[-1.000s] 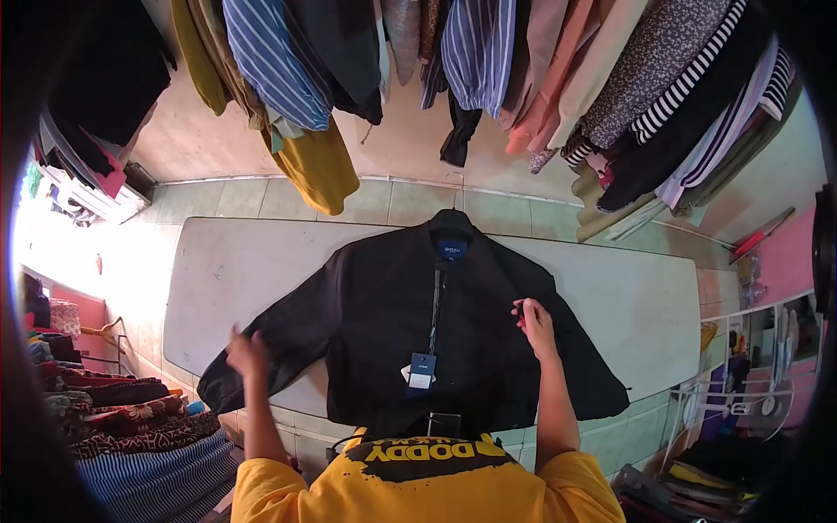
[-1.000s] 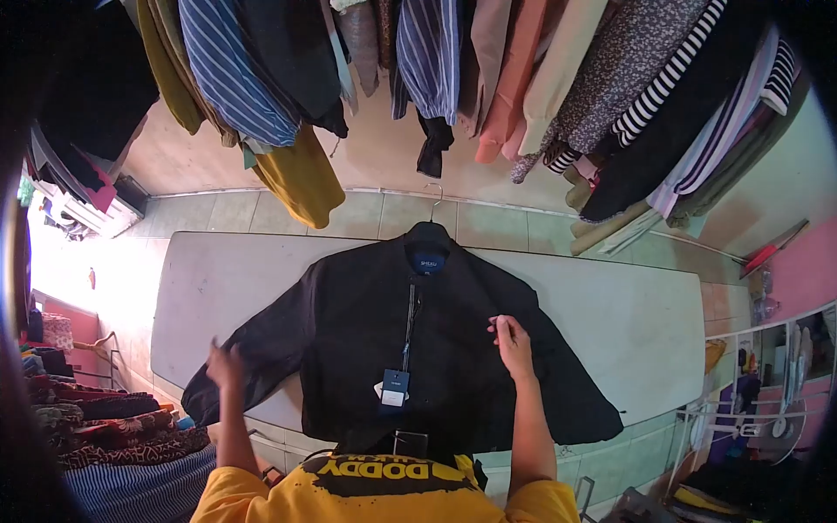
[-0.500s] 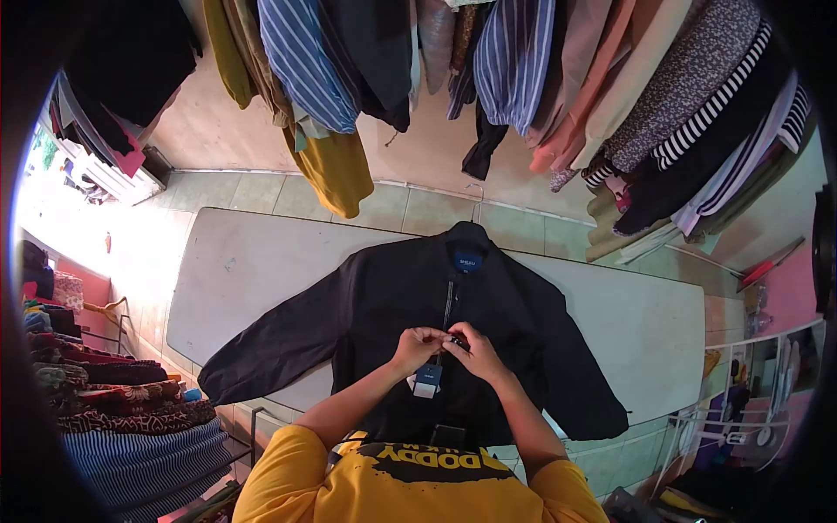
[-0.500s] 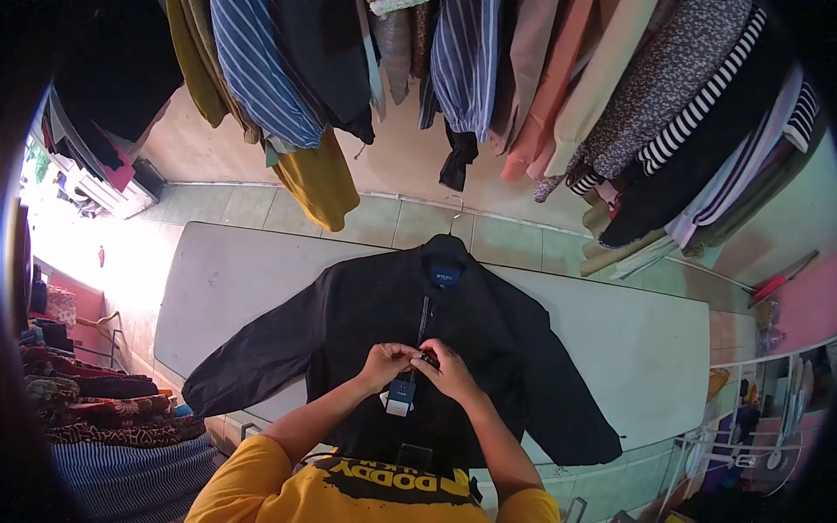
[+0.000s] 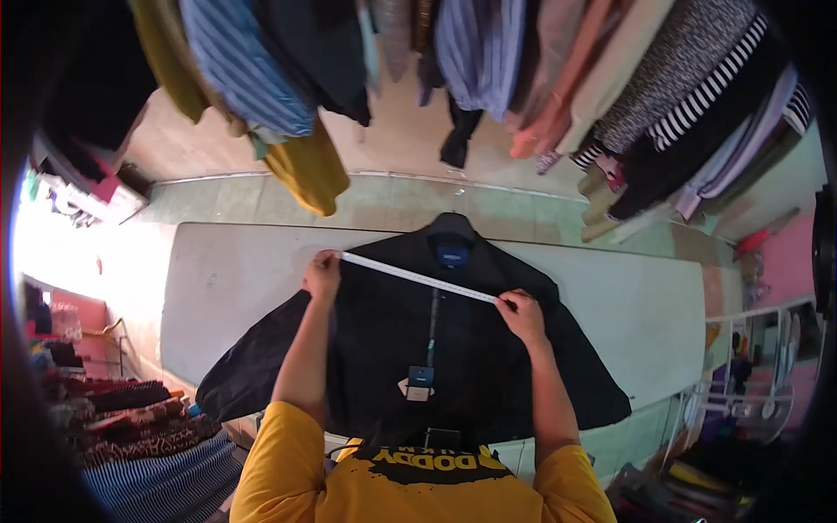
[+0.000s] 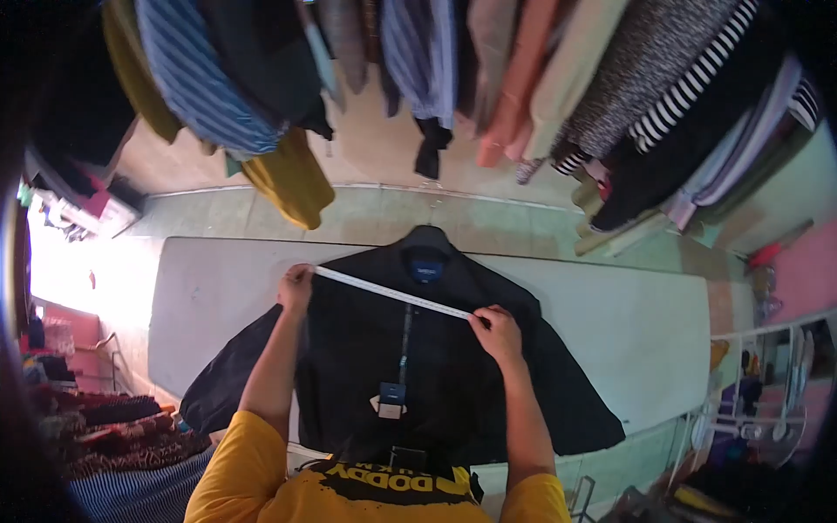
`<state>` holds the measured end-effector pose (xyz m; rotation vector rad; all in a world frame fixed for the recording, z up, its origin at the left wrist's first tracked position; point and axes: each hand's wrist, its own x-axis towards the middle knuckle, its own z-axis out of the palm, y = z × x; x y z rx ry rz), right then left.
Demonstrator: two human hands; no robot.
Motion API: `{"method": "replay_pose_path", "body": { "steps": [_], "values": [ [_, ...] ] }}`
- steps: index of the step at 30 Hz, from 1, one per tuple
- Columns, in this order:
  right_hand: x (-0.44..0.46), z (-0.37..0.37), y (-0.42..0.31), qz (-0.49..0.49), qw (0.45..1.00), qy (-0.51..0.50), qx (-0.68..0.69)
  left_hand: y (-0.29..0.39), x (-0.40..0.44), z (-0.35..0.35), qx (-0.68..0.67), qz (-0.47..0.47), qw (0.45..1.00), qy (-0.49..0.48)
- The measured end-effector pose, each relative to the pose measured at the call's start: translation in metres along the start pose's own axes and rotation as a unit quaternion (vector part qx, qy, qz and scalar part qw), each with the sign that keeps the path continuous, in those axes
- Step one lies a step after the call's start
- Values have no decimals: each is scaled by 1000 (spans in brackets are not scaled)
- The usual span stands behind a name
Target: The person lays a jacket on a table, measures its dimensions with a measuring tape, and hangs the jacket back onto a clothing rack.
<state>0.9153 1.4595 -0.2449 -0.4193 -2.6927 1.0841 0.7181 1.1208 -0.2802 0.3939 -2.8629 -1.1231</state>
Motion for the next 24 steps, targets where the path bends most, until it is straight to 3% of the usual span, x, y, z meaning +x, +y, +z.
{"method": "replay_pose_path", "body": {
  "steps": [4, 9, 14, 16, 24],
  "values": [
    [-2, 6, 5, 11, 1000, -11, -5, -45, 30, 22, -135, 117, 983, -40],
    [3, -3, 4, 21, 999, -33, -13, -31, 24, 9, -211, 60, 972, -84],
    [28, -46, 20, 35, 986, -121, 112, -28, 22, 8, -207, 51, 974, -75],
    [39, -70, 34, 67, 992, -84, 69, -31, 24, 10, -228, 61, 969, -78],
    [58, -99, 81, 177, 978, -108, -19, -28, 24, 10, -198, 20, 978, -62]
  ]
}}
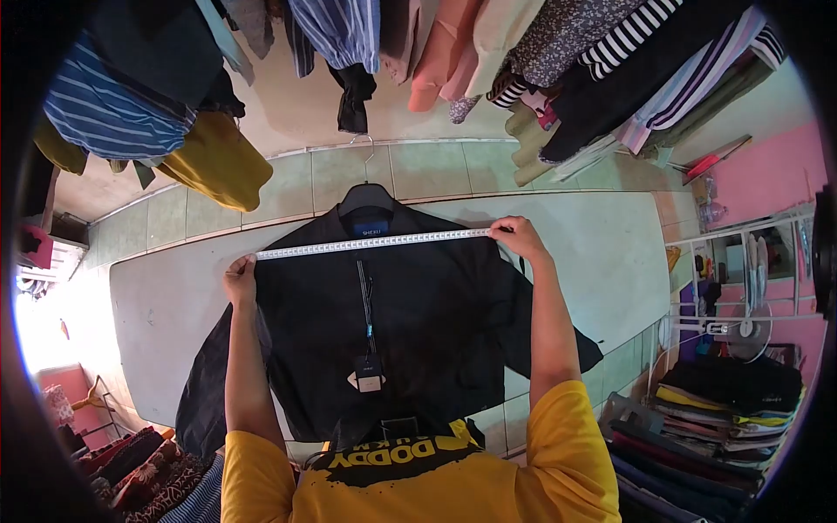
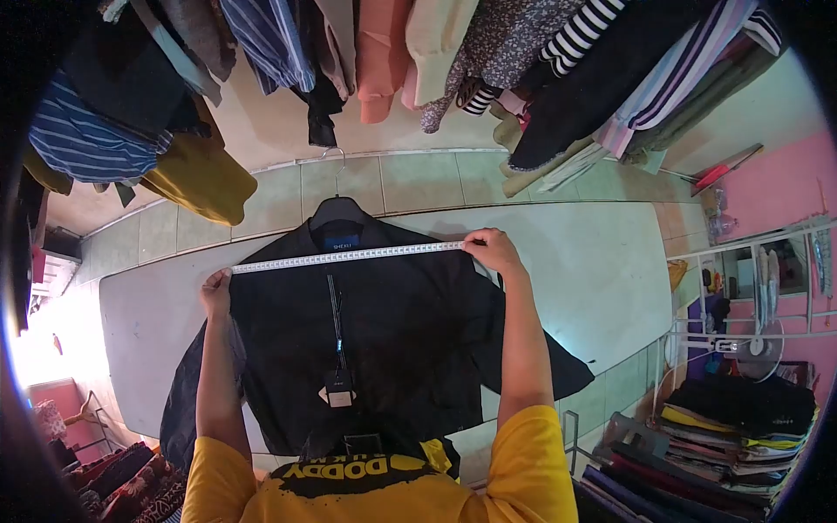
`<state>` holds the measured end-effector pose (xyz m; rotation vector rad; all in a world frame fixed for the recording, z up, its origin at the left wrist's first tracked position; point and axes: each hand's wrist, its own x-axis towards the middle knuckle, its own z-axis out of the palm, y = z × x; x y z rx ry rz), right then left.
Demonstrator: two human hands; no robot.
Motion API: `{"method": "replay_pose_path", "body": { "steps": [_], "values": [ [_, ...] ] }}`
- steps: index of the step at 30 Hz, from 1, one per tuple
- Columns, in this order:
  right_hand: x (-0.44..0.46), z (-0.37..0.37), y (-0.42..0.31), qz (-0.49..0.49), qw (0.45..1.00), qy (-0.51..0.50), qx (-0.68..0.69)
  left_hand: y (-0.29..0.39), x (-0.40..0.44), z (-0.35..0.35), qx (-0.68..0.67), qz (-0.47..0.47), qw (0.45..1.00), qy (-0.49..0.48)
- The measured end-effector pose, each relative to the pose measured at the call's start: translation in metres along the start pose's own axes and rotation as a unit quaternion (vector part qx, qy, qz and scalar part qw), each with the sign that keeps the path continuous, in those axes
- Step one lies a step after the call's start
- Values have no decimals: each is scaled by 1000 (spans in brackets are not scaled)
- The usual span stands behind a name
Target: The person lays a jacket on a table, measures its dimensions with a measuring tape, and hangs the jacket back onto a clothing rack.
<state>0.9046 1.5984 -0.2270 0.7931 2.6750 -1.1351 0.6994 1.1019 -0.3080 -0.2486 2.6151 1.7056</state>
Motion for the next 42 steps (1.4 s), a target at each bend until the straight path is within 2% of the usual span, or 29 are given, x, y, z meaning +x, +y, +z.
{"method": "replay_pose_path", "body": {
  "steps": [2, 7, 10, 17, 23, 26, 28, 29, 30, 31, 32, 33, 34, 36, 38, 40, 42],
  "values": [
    [0, 0, 1, 10, 1000, -7, 3, 4, -1, -1, 24, -25, 999, -6],
    [1, 0, 2, 8, 1000, -16, 11, 0, -1, 0, 6, 10, 1000, 3],
    [2, 0, 3, -2, 1000, -23, 16, 2, -2, 0, 29, -2, 1000, 12],
    [1, 5, 7, -32, 999, 15, 6, -1, 0, 0, 22, -2, 1000, 12],
    [-4, 5, -2, -23, 999, 24, -15, 13, -7, 0, 91, -25, 995, 30],
    [-9, 12, -4, -34, 999, 17, -9, 3, -7, -3, 56, -10, 998, -10],
    [-16, 15, -5, -59, 998, 10, 8, 12, -20, -1, 112, 58, 991, 39],
    [-20, 14, -8, -56, 998, 21, -9, 21, -30, -7, 169, 29, 985, -1],
    [-24, 15, -10, -54, 998, 34, -26, 27, -43, -8, 169, 31, 985, 2],
    [-30, 16, -8, -57, 997, 36, -25, 29, -57, -9, 228, 81, 970, 35],
    [-38, 17, -6, -105, 987, 126, 4, 32, -71, -11, 285, 130, 947, 68],
    [-48, 17, -4, -151, 964, 215, 34, 34, -85, -14, 281, 167, 943, 55],
    [-60, 15, -2, -154, 963, 219, 34, 34, -100, -19, 276, 204, 939, 42],
    [-92, 4, 6, -111, 930, 289, 196, 32, -132, -32, 291, 224, 930, 8],
    [-132, -14, 34, -74, 920, 361, 136, 33, -157, -44, 305, 248, 919, -32],
    [-182, -35, 50, -49, 882, 403, 239, 34, -177, -52, 368, 247, 889, -110],
    [-236, -62, 74, 2, 860, 473, 193, 27, -186, -56, 388, 251, 875, -142]
  ]
}}
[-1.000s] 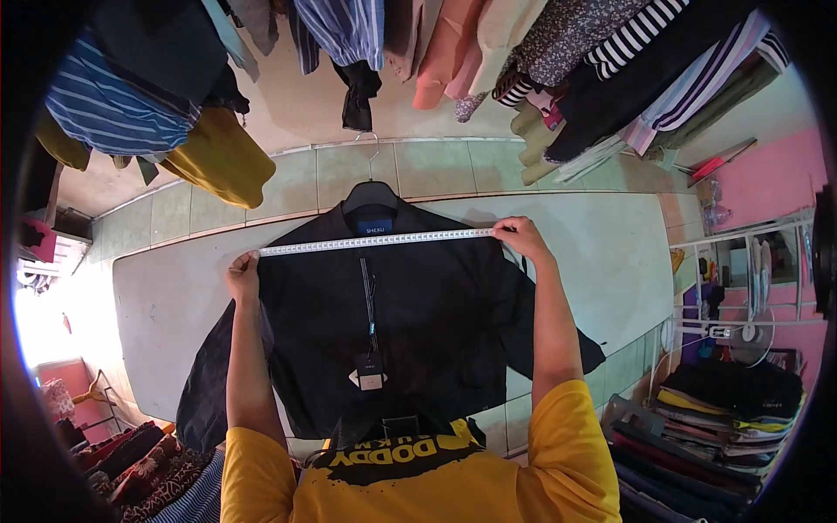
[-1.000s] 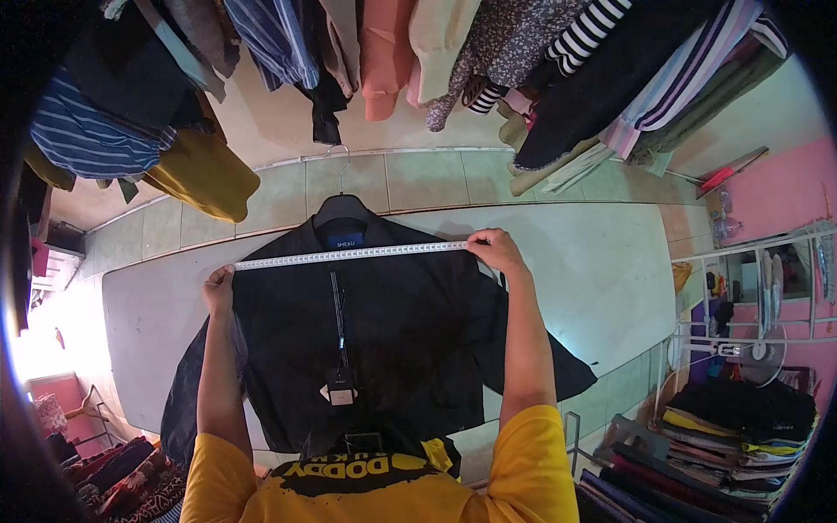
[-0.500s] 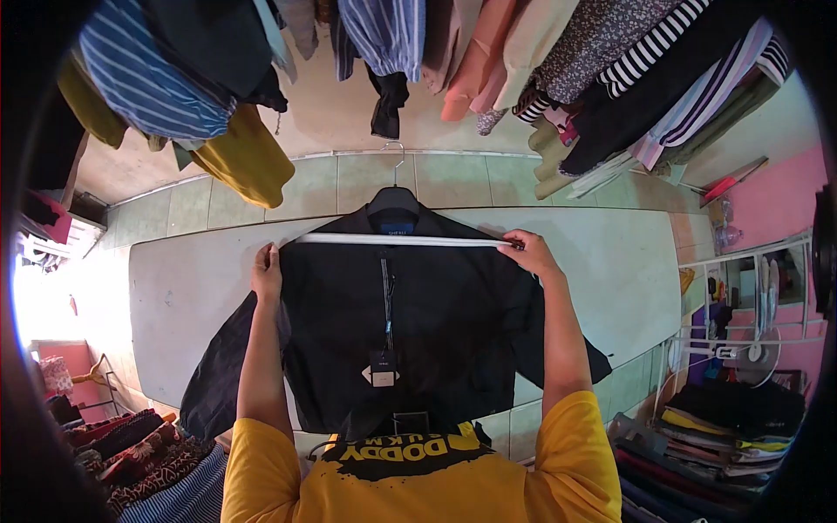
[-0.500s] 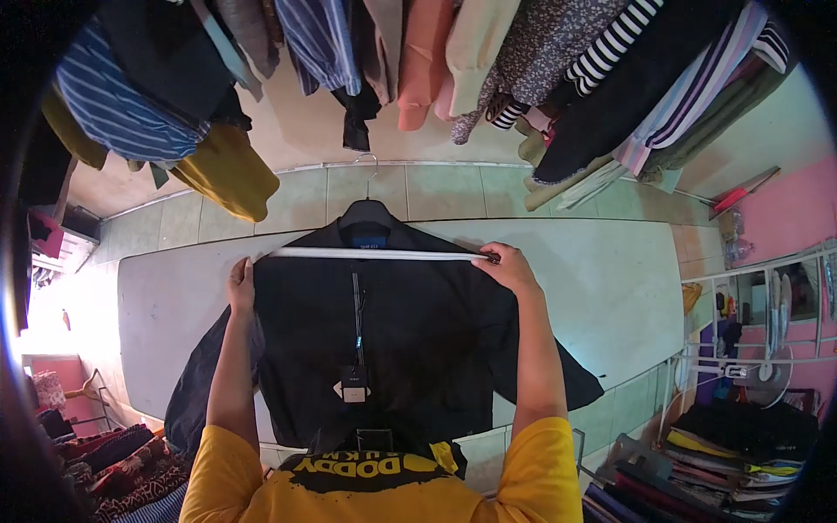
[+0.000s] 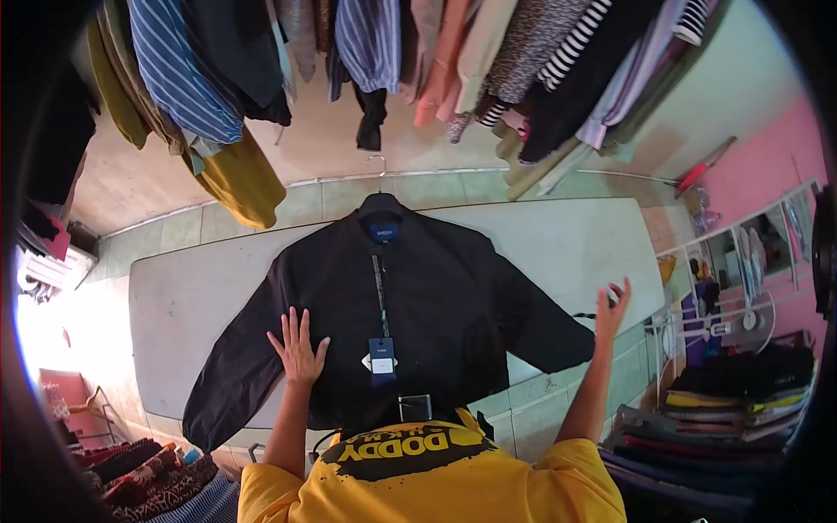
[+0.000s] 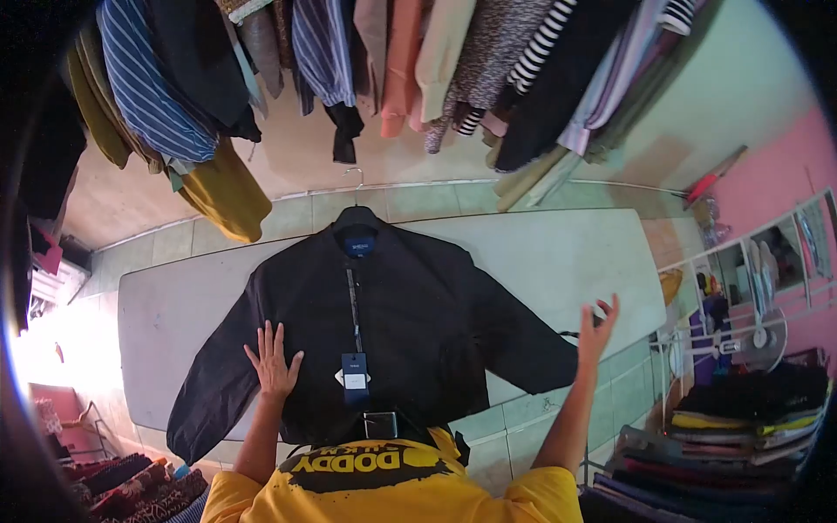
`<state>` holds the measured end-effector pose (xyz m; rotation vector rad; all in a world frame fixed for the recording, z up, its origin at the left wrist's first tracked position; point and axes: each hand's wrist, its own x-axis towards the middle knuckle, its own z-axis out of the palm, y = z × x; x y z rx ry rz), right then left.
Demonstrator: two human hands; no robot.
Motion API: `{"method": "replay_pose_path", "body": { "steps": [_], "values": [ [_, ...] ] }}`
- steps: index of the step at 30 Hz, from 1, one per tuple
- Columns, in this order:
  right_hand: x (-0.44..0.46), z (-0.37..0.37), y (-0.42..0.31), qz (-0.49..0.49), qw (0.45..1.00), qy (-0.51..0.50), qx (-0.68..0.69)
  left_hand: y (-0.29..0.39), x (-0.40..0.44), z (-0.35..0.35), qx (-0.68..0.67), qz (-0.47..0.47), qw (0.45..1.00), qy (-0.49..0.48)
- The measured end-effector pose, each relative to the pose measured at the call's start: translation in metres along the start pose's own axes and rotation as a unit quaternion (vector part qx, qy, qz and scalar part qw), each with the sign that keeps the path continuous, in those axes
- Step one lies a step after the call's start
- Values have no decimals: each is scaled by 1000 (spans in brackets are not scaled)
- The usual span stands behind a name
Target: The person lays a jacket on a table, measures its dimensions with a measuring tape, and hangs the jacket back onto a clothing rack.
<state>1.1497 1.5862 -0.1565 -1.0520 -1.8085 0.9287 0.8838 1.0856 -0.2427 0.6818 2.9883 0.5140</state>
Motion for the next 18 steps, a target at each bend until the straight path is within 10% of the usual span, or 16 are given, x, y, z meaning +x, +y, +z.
{"method": "replay_pose_path", "body": {
  "steps": [6, 18],
  "values": [
    [-49, -136, -5, -1, 981, 174, -80, 2, -9, 7, 103, -18, 994, -34],
    [-83, -122, 41, 97, 990, 64, -82, -1, -54, 9, 142, -71, 987, -24]
  ]
}}
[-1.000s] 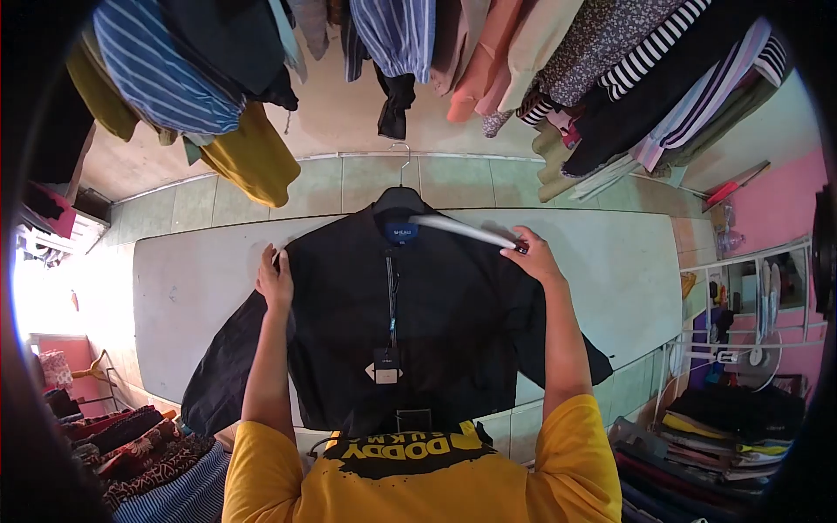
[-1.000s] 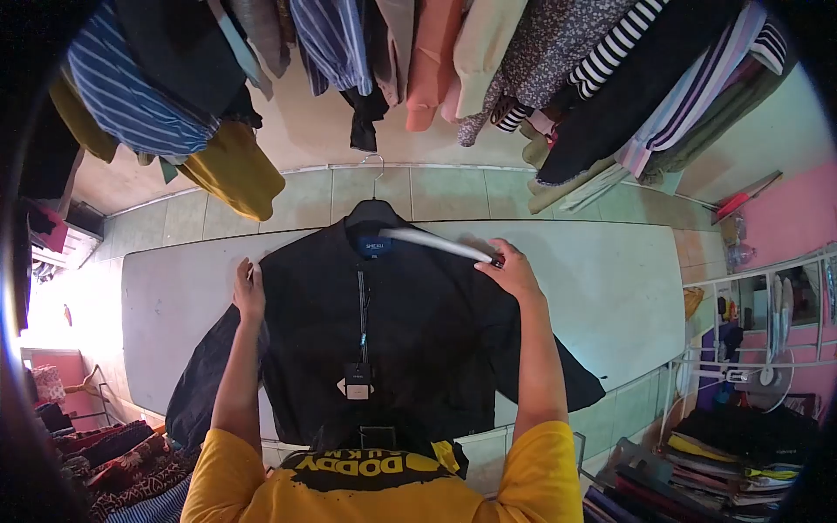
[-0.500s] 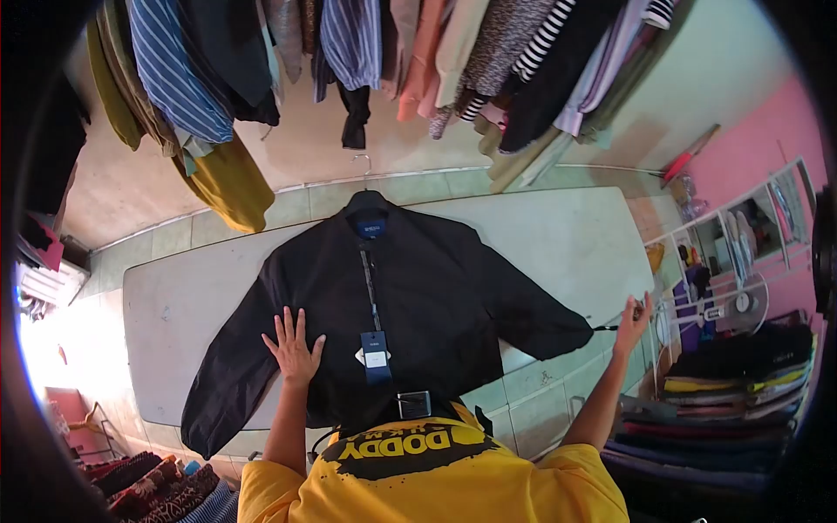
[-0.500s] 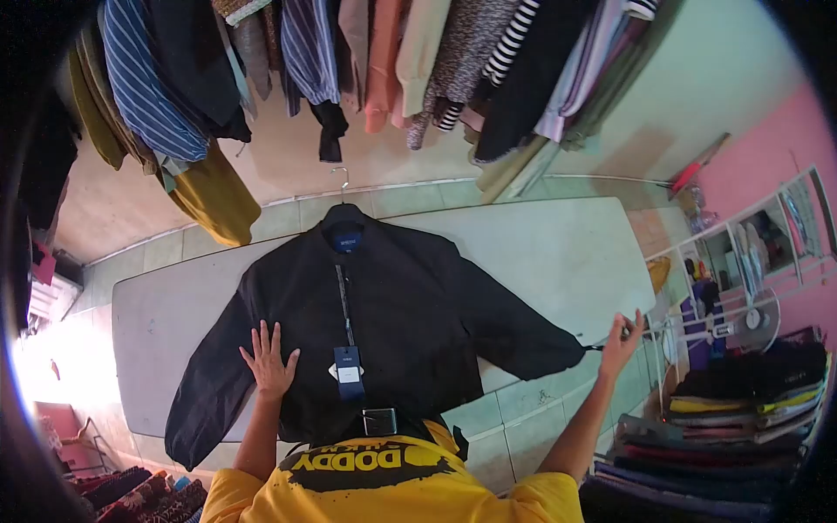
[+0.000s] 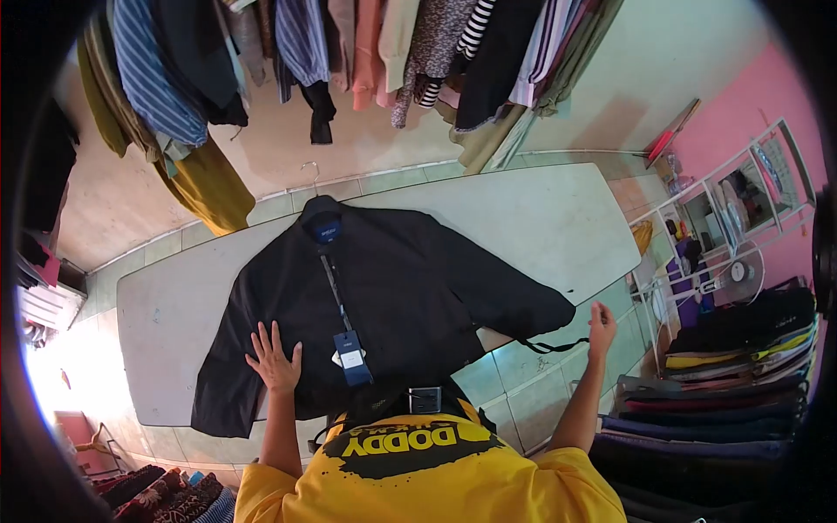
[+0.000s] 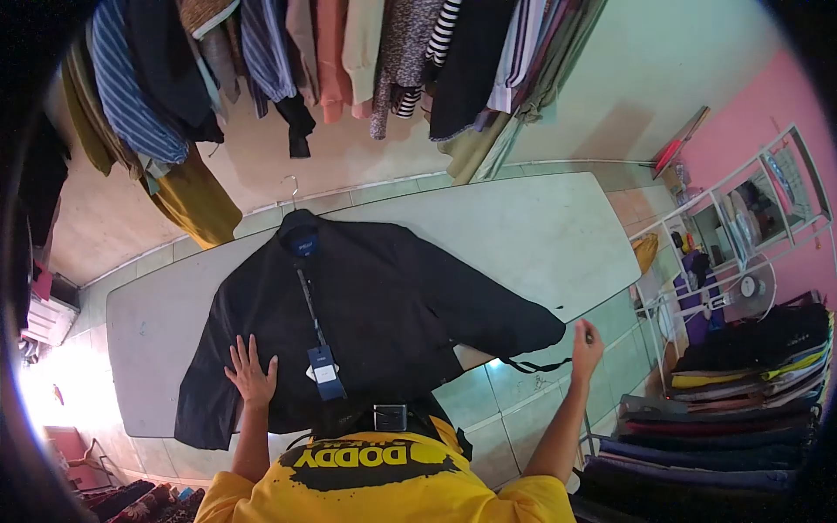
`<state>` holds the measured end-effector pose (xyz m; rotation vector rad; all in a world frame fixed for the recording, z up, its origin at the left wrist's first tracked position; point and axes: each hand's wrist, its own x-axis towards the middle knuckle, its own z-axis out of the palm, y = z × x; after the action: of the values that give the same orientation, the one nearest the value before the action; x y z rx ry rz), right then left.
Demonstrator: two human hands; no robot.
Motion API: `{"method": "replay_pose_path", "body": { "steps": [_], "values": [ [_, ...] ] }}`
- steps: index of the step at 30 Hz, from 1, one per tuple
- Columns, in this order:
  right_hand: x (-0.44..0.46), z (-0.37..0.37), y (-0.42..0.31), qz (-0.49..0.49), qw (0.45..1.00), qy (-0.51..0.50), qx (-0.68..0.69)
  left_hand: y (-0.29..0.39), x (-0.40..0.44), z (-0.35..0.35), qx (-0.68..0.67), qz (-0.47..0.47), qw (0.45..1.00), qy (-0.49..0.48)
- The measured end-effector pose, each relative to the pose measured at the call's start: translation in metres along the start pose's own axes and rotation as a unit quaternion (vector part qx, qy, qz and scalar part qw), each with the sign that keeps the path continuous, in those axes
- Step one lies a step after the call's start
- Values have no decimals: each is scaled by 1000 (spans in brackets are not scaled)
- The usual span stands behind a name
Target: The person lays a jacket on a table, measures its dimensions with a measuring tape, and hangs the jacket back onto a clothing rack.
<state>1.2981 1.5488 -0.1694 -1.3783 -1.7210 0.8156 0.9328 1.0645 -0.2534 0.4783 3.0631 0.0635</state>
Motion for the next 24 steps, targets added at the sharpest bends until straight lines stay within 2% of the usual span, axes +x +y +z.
{"method": "replay_pose_path", "body": {
  "steps": [1, 2, 3, 4, 5, 6, 8, 10, 12, 14, 15, 16, 17, 18, 20, 22, 23, 24],
  "values": [
    [8, 13, 18, 16, 999, -39, -23, 1, -4, -2, -5, -12, 1000, -6],
    [14, 28, 38, 19, 991, -73, -109, 3, -8, -7, -3, -14, 1000, -4],
    [12, 42, 43, 68, 983, -139, -95, 4, -12, -12, -5, -29, 999, -30],
    [6, 57, 47, 18, 976, -155, -151, 5, -15, -14, -6, -46, 997, -55],
    [11, 72, 78, -21, 949, -226, -218, 3, -18, -7, -2, -48, 998, -35],
    [4, 81, 81, -88, 921, -222, -306, 3, -19, -8, 2, -56, 998, -35],
    [10, 81, 55, -45, 914, -227, -332, 5, -23, -12, -17, -69, 996, -49],
    [33, 80, 47, -8, 883, -281, -376, 11, -24, -15, -27, -89, 995, -48],
    [52, 79, 45, -28, 858, -311, -408, 15, -19, -16, -38, -106, 993, -42],
    [61, 84, 3, 0, 893, -341, -292, 18, -14, -13, -95, -157, 983, -25],
    [69, 91, 17, -34, 905, -348, -242, 21, -10, -13, -88, -165, 982, -25],
    [66, 100, 6, -34, 903, -357, -239, 25, -2, -13, -114, -221, 968, -25],
    [66, 115, -7, 44, 911, -403, -82, 32, 8, -11, -141, -277, 950, -23],
    [63, 132, -27, 120, 889, -436, 76, 40, 16, -4, -139, -284, 948, -19],
    [46, 172, -70, 99, 856, -485, 148, 64, 31, 5, -171, -299, 934, 92],
    [27, 216, -94, -29, 826, -553, 103, 113, 42, -14, -272, -121, 937, 182],
    [11, 237, -106, -69, 815, -565, 111, 142, 47, -31, -295, -33, 941, 162],
    [-4, 255, -115, -108, 802, -575, 120, 166, 51, -37, -391, 5, 918, 64]
  ]
}}
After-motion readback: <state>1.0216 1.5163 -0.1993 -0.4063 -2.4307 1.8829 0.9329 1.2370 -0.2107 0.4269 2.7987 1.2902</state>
